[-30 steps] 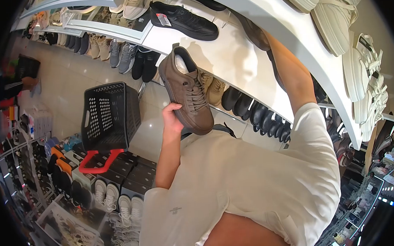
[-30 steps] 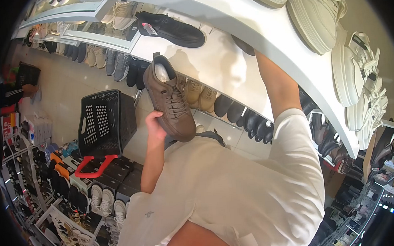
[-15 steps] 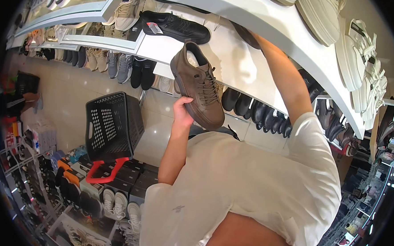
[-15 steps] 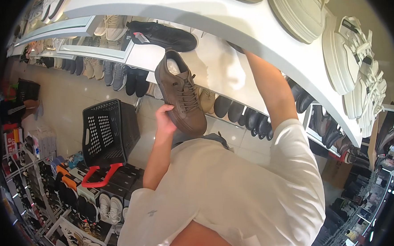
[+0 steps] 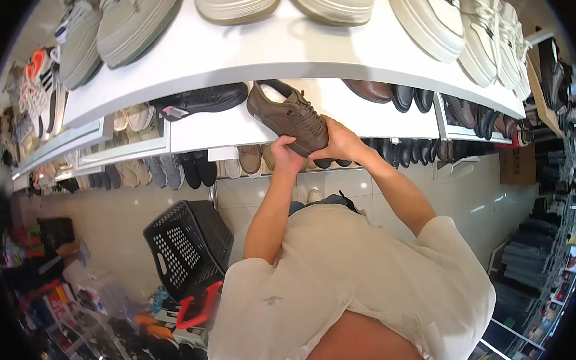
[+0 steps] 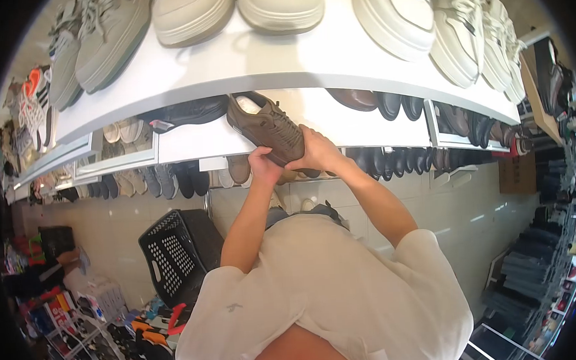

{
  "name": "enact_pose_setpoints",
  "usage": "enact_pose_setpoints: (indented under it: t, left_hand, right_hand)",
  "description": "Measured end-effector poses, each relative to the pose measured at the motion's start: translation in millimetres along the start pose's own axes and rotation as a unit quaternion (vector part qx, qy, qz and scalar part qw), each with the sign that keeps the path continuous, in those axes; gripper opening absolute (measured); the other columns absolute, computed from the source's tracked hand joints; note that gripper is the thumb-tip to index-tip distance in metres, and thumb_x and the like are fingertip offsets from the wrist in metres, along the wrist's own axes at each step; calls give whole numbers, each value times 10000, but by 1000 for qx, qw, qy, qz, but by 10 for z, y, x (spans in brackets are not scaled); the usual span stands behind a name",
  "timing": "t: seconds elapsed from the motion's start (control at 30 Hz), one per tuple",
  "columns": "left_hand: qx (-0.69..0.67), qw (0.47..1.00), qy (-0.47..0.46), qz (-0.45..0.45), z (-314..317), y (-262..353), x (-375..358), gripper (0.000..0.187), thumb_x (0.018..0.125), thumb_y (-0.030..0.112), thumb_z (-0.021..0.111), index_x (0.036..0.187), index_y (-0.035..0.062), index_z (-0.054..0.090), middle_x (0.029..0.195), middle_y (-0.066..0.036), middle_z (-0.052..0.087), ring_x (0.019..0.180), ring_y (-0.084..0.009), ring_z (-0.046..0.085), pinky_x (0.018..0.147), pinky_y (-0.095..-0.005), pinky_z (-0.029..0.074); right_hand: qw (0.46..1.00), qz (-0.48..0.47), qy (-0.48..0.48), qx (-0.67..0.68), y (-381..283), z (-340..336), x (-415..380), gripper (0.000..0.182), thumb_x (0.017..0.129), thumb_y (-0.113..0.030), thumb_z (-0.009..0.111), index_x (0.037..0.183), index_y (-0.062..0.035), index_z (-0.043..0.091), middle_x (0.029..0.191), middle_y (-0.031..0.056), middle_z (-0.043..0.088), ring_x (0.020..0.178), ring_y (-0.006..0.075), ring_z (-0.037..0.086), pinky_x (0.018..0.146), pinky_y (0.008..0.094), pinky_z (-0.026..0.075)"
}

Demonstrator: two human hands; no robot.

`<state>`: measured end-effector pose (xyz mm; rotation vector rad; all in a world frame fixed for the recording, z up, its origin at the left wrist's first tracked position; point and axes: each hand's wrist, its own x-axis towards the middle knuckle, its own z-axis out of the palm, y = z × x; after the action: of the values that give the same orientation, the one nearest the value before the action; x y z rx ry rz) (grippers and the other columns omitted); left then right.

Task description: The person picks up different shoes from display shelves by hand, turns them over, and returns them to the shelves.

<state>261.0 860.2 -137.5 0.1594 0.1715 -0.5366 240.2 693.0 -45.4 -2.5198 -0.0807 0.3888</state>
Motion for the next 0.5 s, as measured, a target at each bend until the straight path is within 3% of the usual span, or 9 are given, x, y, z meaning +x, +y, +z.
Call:
enact_pose_setpoints:
  t: [0.07,0.1,0.17,0.23,0.27,0.3,0.33,0.5]
  left_hand:
    - [13,1000,-12,-7,-3,-16,127,541,720,78,489,1252,-22,507,1251,-145,574,1183,-311,531,1094,-472,348]
    - [56,998,30,-23,0,15,169,512,755,96,512,1254,-22,499,1237,-151,574,1166,-304,538,1056,-460,384]
    - [108,990,70,-49,-78,131,213,487,790,113,536,1255,-23,490,1223,-157,574,1149,-298,546,1018,-447,420]
    - [354,921,150,-55,-242,290,235,493,845,162,588,1285,-18,455,1202,-166,559,1112,-272,550,909,-392,476]
    - [426,886,184,-9,-126,327,168,501,854,161,596,1294,-22,443,1192,-165,550,1096,-263,547,885,-371,482]
    - [495,841,215,37,-23,376,54,509,862,160,603,1304,-27,432,1181,-163,540,1080,-255,545,861,-351,488]
    - [507,835,209,41,-80,437,4,505,863,158,606,1299,-35,438,1167,-152,535,1063,-244,544,885,-356,481]
    - [587,785,179,78,-179,522,11,459,875,175,620,1268,-19,482,1168,-124,528,1077,-219,530,925,-376,467]
  right_hand:
    - [998,-4,11,55,67,-123,57,988,585,-423,854,1321,71,419,1239,278,550,1142,390,556,964,412,464]
    - [994,-21,6,105,97,-180,110,928,595,-398,843,1302,57,450,1242,264,552,1131,380,563,950,416,470]
    - [996,-48,61,39,236,-236,268,887,581,-330,838,1302,38,477,1236,237,564,1168,357,530,1001,400,425]
    - [987,-129,93,-11,562,-254,508,872,585,-292,841,1320,3,479,1249,229,561,1193,365,506,1017,400,413]
    - [987,-120,104,-10,717,-285,662,872,585,-292,841,1320,3,479,1249,229,561,1193,365,506,1017,400,413]
    - [991,-124,56,9,833,-284,819,893,564,-281,843,1326,2,474,1263,214,553,1202,359,497,1031,402,402]
    - [991,-126,10,31,852,-303,860,914,543,-270,846,1331,1,469,1277,200,545,1212,353,489,1044,405,391]
    - [999,-21,-16,-21,641,-491,810,930,579,-236,849,1398,-97,432,1380,167,466,1291,342,411,1097,413,337]
